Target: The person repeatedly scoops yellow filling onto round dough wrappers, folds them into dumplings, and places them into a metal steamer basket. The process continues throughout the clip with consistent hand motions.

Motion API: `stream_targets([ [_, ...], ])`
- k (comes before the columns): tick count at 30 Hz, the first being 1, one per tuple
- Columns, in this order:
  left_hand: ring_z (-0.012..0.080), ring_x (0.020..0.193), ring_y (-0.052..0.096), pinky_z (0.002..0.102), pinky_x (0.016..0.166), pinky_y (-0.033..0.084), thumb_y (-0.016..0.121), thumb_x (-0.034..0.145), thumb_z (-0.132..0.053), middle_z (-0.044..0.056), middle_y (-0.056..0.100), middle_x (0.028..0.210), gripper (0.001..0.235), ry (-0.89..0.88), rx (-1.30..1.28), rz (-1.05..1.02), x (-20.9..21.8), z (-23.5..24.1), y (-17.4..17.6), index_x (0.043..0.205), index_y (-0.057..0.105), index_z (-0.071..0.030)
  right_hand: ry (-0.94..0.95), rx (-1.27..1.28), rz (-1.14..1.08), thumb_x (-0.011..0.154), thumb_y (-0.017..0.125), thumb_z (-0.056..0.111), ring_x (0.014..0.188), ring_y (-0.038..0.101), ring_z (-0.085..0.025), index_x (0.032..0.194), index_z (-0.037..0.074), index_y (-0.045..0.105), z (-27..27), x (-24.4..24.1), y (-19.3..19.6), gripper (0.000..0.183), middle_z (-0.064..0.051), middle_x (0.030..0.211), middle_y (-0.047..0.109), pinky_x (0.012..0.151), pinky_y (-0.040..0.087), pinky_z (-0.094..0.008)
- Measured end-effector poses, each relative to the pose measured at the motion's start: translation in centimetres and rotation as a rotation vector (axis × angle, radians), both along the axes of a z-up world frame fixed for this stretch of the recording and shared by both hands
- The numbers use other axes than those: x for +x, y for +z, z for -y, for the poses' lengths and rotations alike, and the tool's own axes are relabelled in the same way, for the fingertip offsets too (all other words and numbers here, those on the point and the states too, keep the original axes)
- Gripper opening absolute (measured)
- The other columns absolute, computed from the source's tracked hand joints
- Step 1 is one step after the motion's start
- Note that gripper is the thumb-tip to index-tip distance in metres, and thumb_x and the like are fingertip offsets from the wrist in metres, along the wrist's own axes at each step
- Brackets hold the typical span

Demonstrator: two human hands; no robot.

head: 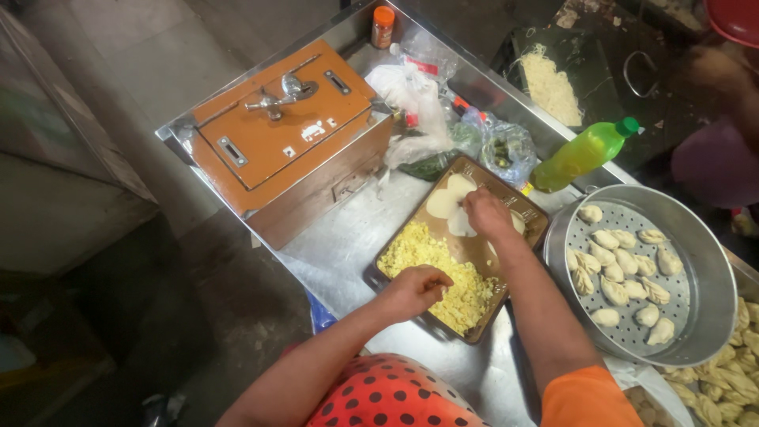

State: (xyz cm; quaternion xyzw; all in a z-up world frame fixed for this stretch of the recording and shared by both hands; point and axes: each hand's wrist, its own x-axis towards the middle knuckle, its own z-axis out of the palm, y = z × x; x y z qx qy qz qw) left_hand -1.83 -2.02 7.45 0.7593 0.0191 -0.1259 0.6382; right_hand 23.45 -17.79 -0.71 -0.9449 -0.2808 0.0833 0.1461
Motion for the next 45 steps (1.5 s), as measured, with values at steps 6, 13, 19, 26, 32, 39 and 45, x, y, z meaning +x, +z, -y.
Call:
stream_targets([
  [6, 0.0130, 0.075, 0.066, 0.029, 0.069, 0.055, 0.066, 0.092, -0.006, 0.009, 0.072, 0.089, 0.024, 0.003, -0.030, 0.104, 0.1, -0.2, -0.7, 0.115, 0.072, -0.002, 0.091, 0.082, -0.004, 0.095, 0.065, 0.019, 0.106, 0.067, -0.036, 0.104, 0.009, 0.072, 1.0, -1.9, 2.1, 0.015, -0.012, 0.109, 0.071, 0.090, 0.052, -0.047],
  [13, 0.0128, 0.070, 0.064, 0.029, 0.065, 0.053, 0.065, 0.092, -0.007, 0.009, 0.072, 0.086, 0.026, -0.002, 0.010, 0.014, 0.3, 0.0, -0.8, 0.116, 0.072, -0.004, 0.107, 0.182, 0.125, 0.083, 0.073, 0.018, 0.099, 0.067, -0.033, 0.098, 0.011, 0.077, 1.0, -2.8, 1.9, 0.017, -0.010, 0.101, 0.071, 0.086, 0.054, -0.045],
  [19, 0.0132, 0.070, 0.062, 0.029, 0.064, 0.052, 0.066, 0.092, -0.006, 0.009, 0.069, 0.083, 0.024, 0.007, -0.038, 0.091, 0.1, -0.3, -0.7, 0.114, 0.073, -0.002, 0.114, 0.049, 0.230, 0.086, 0.071, 0.019, 0.100, 0.067, -0.030, 0.087, 0.013, 0.077, 1.3, -4.1, 1.7, 0.009, -0.007, 0.098, 0.070, 0.086, 0.054, -0.043],
  [26, 0.0114, 0.072, 0.064, 0.027, 0.066, 0.053, 0.065, 0.092, -0.007, 0.008, 0.072, 0.086, 0.025, 0.008, -0.063, 0.018, 0.0, -0.3, -0.4, 0.116, 0.072, -0.003, 0.144, 0.087, 0.141, 0.081, 0.072, 0.017, 0.101, 0.066, -0.033, 0.090, 0.011, 0.078, 3.1, -8.3, 2.6, 0.012, -0.008, 0.100, 0.072, 0.086, 0.054, -0.044],
  [32, 0.0142, 0.079, 0.067, 0.029, 0.072, 0.055, 0.065, 0.095, -0.015, 0.010, 0.073, 0.093, 0.029, 0.009, -0.108, -0.028, 0.7, 0.4, -3.7, 0.119, 0.072, 0.000, -0.151, 0.413, -0.338, 0.089, 0.075, 0.019, 0.089, 0.070, -0.021, 0.103, 0.007, 0.075, 5.0, -9.2, 3.2, 0.019, -0.008, 0.096, 0.077, 0.080, 0.055, -0.034],
  [39, 0.0257, 0.103, 0.073, 0.038, 0.093, 0.060, 0.042, 0.103, -0.053, 0.015, 0.073, 0.115, 0.060, 0.223, -0.831, -0.439, 4.2, 0.1, -8.7, 0.127, 0.061, -0.002, -0.127, 0.646, -0.341, 0.092, 0.074, 0.015, 0.086, 0.071, -0.015, 0.108, 0.005, 0.075, 3.1, -12.1, 8.2, 0.019, -0.004, 0.096, 0.078, 0.077, 0.056, -0.030],
  [45, 0.0320, 0.105, 0.066, 0.044, 0.094, 0.055, 0.053, 0.107, -0.036, 0.021, 0.066, 0.118, 0.049, 0.368, -1.093, -0.392, 4.2, -0.8, -10.1, 0.129, 0.054, 0.008, 0.374, 0.391, 0.117, 0.084, 0.075, 0.016, 0.094, 0.071, -0.029, 0.105, 0.009, 0.076, -0.2, -19.4, 12.7, 0.022, -0.008, 0.099, 0.076, 0.083, 0.056, -0.041],
])
